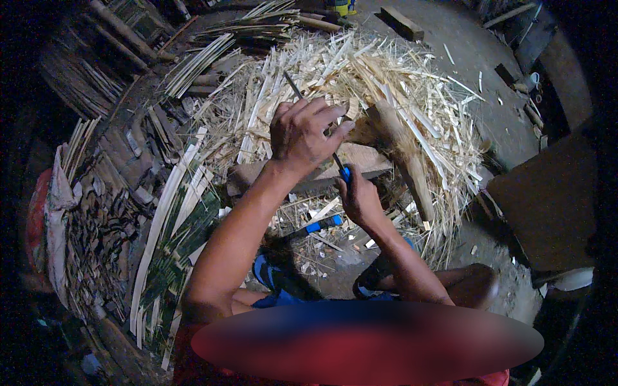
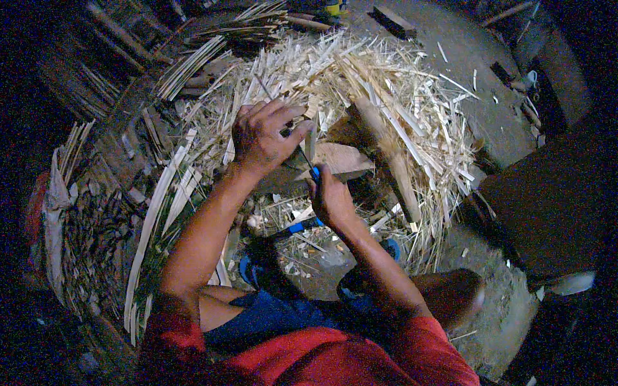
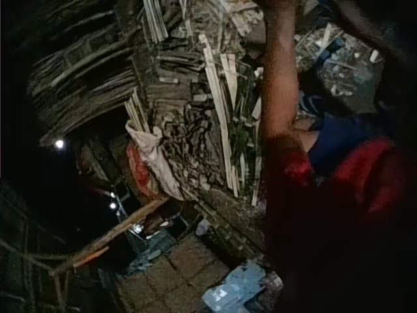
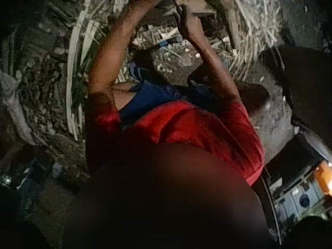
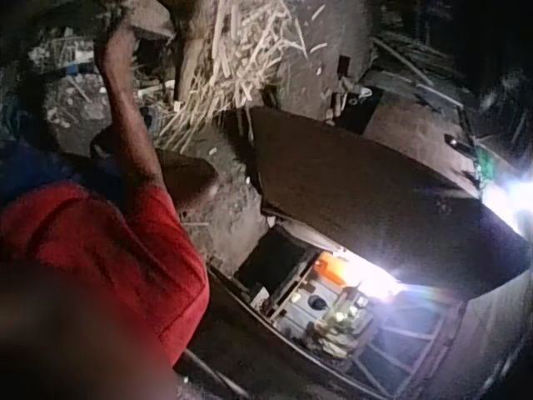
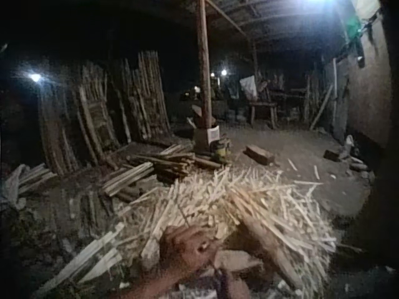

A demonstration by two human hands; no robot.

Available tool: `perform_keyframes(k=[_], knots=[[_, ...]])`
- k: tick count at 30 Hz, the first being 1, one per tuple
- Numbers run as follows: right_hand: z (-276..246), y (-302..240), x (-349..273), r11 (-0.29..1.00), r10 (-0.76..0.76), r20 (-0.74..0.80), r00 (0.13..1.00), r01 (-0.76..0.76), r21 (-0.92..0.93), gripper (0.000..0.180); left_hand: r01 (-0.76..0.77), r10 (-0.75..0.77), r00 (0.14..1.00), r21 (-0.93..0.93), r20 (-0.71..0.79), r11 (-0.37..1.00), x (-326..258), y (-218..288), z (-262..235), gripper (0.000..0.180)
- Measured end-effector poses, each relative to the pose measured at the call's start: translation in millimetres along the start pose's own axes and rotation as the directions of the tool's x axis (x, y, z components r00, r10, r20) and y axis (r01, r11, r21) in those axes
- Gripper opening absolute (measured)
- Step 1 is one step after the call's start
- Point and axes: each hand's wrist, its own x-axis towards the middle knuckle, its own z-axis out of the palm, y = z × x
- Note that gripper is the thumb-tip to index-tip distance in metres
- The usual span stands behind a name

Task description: The person sits on the floor and uses a knife to shave and shape a cylindrical bamboo piece, repeatedly rotating it and removing thin strips. The person also uses a wooden mallet to strike the bamboo piece to split or flatten it.

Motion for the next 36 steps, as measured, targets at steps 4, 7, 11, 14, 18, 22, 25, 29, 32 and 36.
perform_keyframes(k=[4,7,11,14,18,22,25,29,32,36], knots=[[11,12,3,0.997,-0.050,0.006,0.999,0.050,-0.050,0.040,-0.070,0.071,0.997,0.034,-0.027,0.997,-8,7,9,0.024],[42,58,5,0.971,0.106,0.149,0.983,-0.070,-0.230,0.045,-0.051,0.053,0.997,0.036,-0.057,0.998,-10,4,10,0.022],[77,110,0,0.957,0.196,0.178,0.964,-0.148,-0.250,0.048,0.202,-0.188,0.975,0.112,-0.122,0.973,-18,-23,-25,0.021],[87,109,-8,0.941,0.223,0.163,0.961,-0.169,-0.291,0.046,0.258,-0.233,0.940,0.074,-0.249,0.963,-42,-58,-89,0.018],[93,70,-31,0.967,0.189,0.194,0.963,-0.148,-0.206,0.044,0.290,-0.280,0.957,0.226,-0.075,0.930,-86,-101,-175,0.023],[114,32,-63,0.992,0.036,0.262,0.964,-0.002,-0.128,0.042,0.222,-0.320,0.899,0.319,0.299,0.921,-129,-133,-188,0.032],[127,18,-79,0.992,-0.005,0.319,0.948,0.044,-0.116,0.044,0.118,-0.458,0.544,0.476,0.703,0.872,-167,-148,-167,0.040],[124,15,-84,0.998,0.022,0.351,0.936,0.002,-0.068,0.041,0.069,-0.528,0.263,0.530,0.808,0.845,-204,-154,-150,0.046],[109,17,-85,0.996,0.046,0.321,0.946,-0.018,-0.090,0.039,0.147,-0.533,0.394,0.521,0.749,0.841,-191,-148,-149,0.051],[81,18,-86,0.999,0.035,0.225,0.974,-0.043,0.031,0.042,0.159,-0.448,0.718,0.501,0.533,0.851,-116,-122,-149,0.042]])
